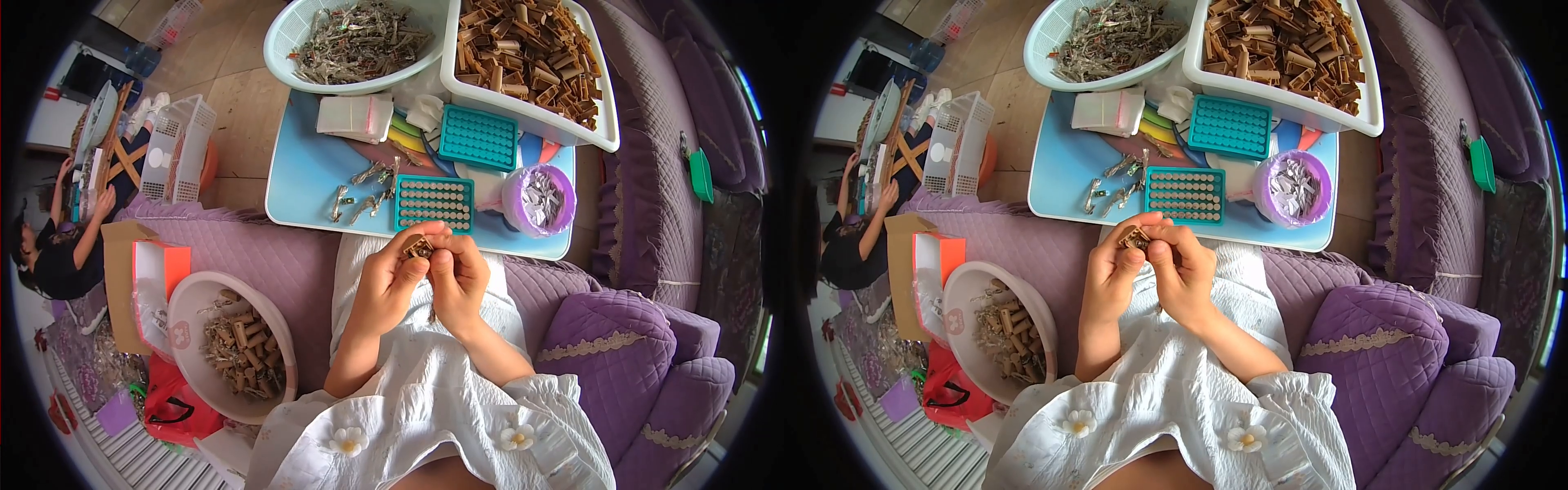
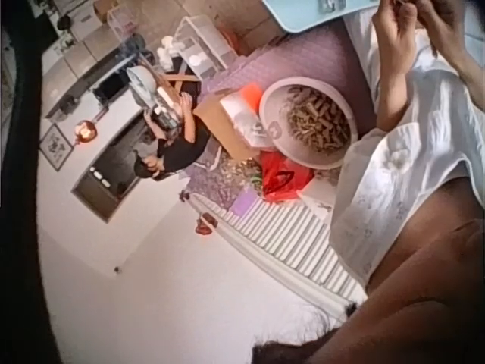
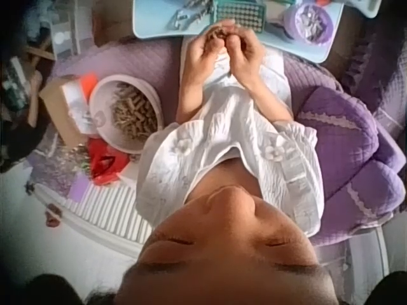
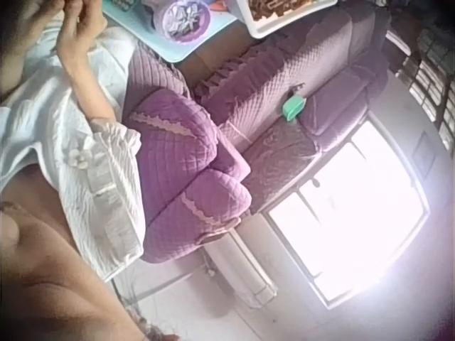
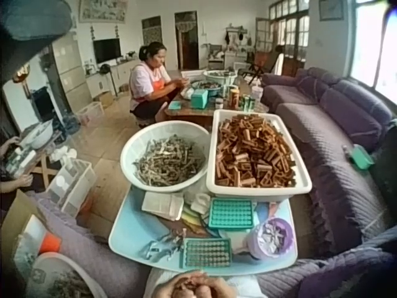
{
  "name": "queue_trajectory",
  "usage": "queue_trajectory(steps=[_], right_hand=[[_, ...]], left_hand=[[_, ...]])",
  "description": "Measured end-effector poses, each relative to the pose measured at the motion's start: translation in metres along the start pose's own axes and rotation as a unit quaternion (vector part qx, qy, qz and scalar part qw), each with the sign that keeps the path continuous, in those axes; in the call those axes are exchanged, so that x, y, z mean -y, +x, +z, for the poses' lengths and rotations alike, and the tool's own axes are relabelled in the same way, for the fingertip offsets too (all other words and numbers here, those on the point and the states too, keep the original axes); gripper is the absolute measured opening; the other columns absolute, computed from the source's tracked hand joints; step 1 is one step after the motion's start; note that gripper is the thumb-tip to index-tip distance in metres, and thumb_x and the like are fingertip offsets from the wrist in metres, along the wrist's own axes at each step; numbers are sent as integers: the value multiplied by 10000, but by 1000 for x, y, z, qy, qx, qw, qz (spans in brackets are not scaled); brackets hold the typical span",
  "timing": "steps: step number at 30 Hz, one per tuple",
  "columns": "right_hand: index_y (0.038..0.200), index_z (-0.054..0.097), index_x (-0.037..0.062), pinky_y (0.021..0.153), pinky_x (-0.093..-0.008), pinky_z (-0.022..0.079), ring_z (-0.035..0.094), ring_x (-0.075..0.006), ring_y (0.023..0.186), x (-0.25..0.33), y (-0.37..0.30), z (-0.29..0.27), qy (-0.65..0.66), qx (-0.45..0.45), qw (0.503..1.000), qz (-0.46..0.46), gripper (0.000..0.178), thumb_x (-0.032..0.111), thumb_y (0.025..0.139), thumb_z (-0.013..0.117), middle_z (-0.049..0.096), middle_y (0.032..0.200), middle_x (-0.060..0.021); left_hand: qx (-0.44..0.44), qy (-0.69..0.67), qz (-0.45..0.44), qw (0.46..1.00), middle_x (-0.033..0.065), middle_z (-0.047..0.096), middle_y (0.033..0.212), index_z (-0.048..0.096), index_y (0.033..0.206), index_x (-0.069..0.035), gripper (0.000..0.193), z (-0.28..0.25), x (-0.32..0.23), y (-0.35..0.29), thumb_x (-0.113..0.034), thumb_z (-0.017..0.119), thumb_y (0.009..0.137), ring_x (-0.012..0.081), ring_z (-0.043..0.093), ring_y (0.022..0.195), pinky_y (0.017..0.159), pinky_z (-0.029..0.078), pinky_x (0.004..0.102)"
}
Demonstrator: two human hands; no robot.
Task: The person assembles small mechanical or electrical parts by hand, taking them from plastic trays and bowls of parts and inserting them into metal housings.
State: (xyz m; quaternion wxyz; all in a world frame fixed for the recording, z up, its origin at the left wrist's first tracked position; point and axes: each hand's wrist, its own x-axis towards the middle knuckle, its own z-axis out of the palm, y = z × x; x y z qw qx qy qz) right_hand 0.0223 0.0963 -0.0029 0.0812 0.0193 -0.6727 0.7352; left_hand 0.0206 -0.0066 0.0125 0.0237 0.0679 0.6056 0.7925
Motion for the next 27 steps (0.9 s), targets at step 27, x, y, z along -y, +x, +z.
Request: queue_trajectory(steps=[27], right_hand=[[989, 472, 18, 530, -203, 421, 527, -82, 617, 25, 28, -18, -55, 213, 975, 36, 226, 1, 785, 567, 571, 755, -50]], left_hand=[[-192, -189, -26, 963, 134, 570, 988, 465, 1039, -11, 248, 6, 3, -6, -207, 451, 887, 150, 587, 811, 531, 459, 200]])
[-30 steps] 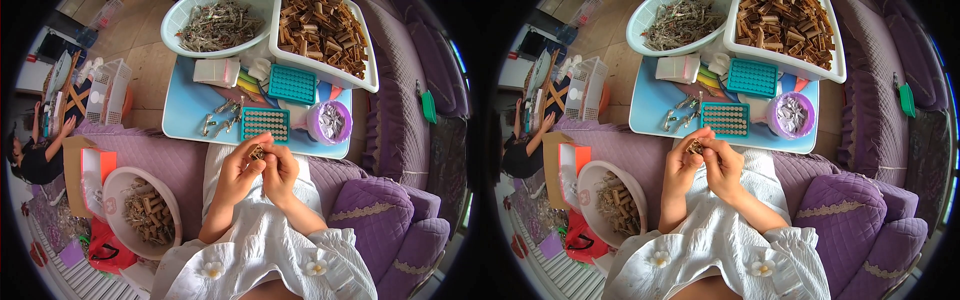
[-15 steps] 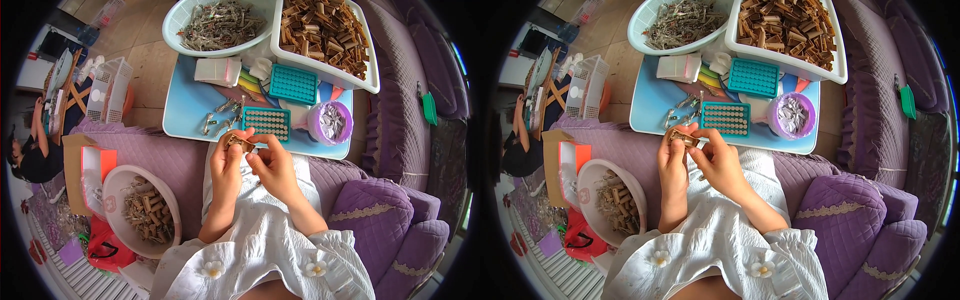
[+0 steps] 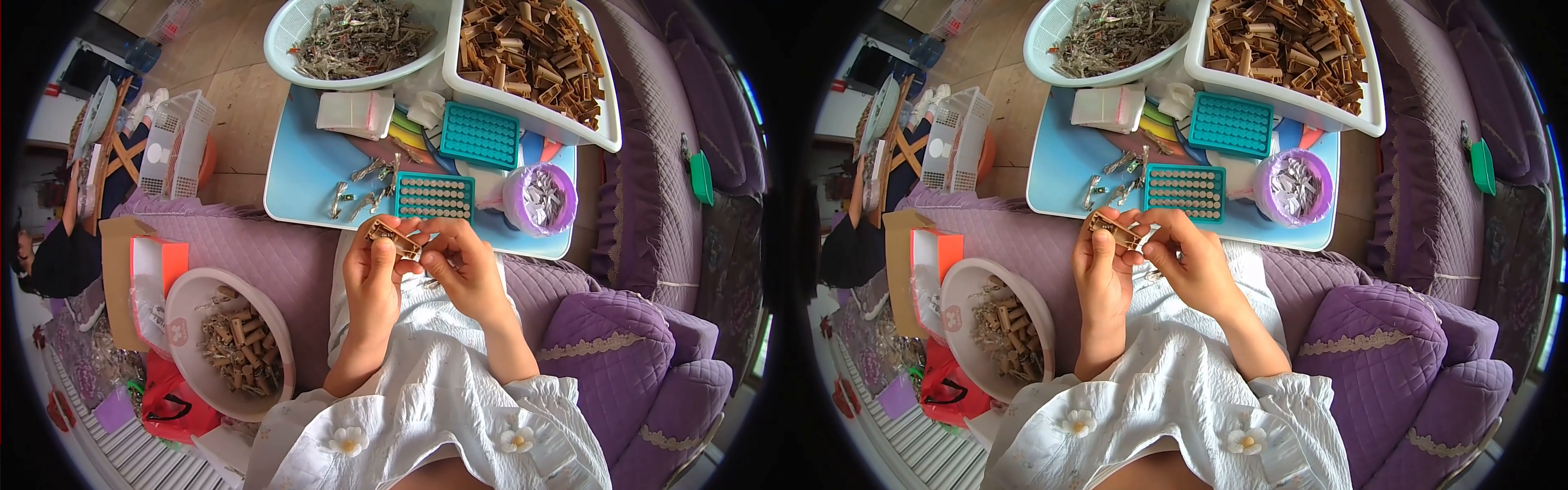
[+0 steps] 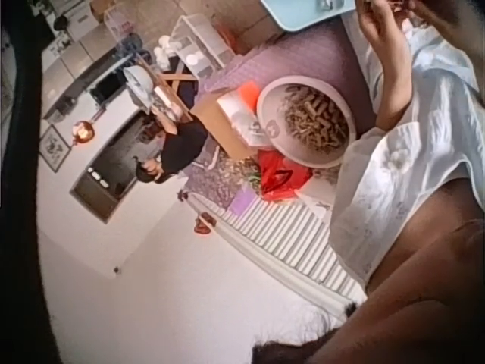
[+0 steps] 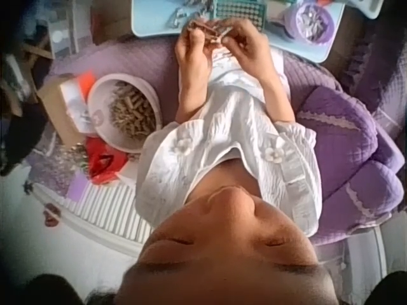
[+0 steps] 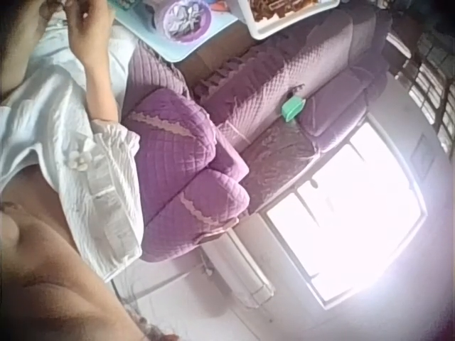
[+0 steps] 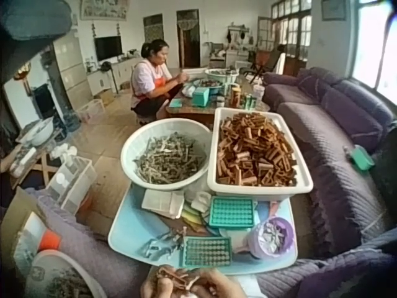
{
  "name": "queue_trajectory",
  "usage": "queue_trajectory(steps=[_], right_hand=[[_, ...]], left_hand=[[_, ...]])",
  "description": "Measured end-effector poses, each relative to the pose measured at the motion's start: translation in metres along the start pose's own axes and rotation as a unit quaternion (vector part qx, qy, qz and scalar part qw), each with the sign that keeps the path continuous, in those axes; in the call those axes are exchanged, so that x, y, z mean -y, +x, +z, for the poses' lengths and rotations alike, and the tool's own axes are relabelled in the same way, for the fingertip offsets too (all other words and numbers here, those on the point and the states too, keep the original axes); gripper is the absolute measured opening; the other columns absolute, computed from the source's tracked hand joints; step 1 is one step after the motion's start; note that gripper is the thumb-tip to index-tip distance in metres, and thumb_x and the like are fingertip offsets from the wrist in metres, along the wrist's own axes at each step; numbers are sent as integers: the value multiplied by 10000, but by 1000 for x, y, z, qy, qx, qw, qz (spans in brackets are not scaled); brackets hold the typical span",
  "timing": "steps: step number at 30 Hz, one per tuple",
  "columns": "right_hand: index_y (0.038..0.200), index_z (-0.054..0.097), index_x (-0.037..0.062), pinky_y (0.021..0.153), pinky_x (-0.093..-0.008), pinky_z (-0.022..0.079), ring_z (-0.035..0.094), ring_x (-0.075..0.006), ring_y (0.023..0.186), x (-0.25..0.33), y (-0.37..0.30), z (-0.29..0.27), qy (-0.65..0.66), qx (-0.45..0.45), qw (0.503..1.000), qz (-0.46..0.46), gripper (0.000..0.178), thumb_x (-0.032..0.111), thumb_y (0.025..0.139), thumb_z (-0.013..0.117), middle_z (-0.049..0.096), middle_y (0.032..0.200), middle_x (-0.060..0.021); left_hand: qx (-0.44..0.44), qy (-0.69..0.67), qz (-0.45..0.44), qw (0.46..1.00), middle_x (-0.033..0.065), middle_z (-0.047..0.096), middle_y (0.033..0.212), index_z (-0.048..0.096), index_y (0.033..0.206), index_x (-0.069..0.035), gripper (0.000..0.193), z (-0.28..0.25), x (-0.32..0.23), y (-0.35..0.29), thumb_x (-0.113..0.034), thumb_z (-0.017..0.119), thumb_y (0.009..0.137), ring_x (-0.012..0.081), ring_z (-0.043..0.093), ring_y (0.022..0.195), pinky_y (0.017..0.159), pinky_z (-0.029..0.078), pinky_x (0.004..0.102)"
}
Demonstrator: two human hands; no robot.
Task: The person assembles small mechanical or electrical parts by hand, taking them from plastic trays and bowls of parts and inserting them into metal housings.
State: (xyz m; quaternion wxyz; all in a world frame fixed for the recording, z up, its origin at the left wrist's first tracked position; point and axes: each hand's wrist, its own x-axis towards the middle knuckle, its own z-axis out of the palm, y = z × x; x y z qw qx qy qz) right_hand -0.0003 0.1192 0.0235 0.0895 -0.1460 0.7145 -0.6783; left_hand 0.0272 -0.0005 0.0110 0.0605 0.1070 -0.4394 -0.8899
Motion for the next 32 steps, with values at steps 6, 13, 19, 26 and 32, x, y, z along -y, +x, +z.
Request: queue_trajectory(steps=[6, 13, 19, 26, 32], right_hand=[[990, 491, 12, 551, -255, 464, 588, -180, 664, -3, 5, -1, -84, -16, 996, -7, 296, -83, 718, 560, 568, 812, -91], [977, 508, 3, 576, -290, 465, 596, -206, 707, -12, 11, -7, -188, -43, 973, -123, 350, -60, 643, 589, 560, 816, -98], [993, 493, -8, 608, -216, 435, 514, -73, 680, 3, 0, 5, -102, -57, 992, 46, 374, 1, 627, 567, 563, 804, -59], [904, 521, 2, 523, -209, 428, 491, -72, 547, -17, -2, 11, 103, -108, 986, 72, 219, 9, 690, 563, 550, 696, -33], [948, 490, 9, 588, -177, 419, 510, -60, 655, -25, -2, 9, 194, -65, 974, 101, 222, 36, 747, 579, 547, 761, -43]], left_hand=[[-12, -98, -15, 995, 157, 533, 1046, 442, 1080, 3, 272, 2, 4, -1, -180, 464, 879, 236, 583, 896, 725, 529, 291], [-15, -52, -13, 998, 162, 533, 1055, 375, 1193, -36, 344, 5, 6, 0, -129, 465, 874, 249, 584, 900, 742, 521, 313], [49, 9, 56, 997, 159, 546, 1069, 407, 1176, -5, 329, -3, 16, -4, -89, 477, 866, 214, 562, 930, 801, 471, 309], [77, 123, 82, 986, 160, 544, 1082, 421, 1175, 19, 329, 3, 19, -9, -49, 476, 858, 194, 538, 987, 844, 435, 288], [76, 156, 59, 983, 153, 539, 1093, 427, 1186, -2, 338, 5, 16, -7, -47, 481, 855, 206, 531, 1005, 873, 418, 290]])
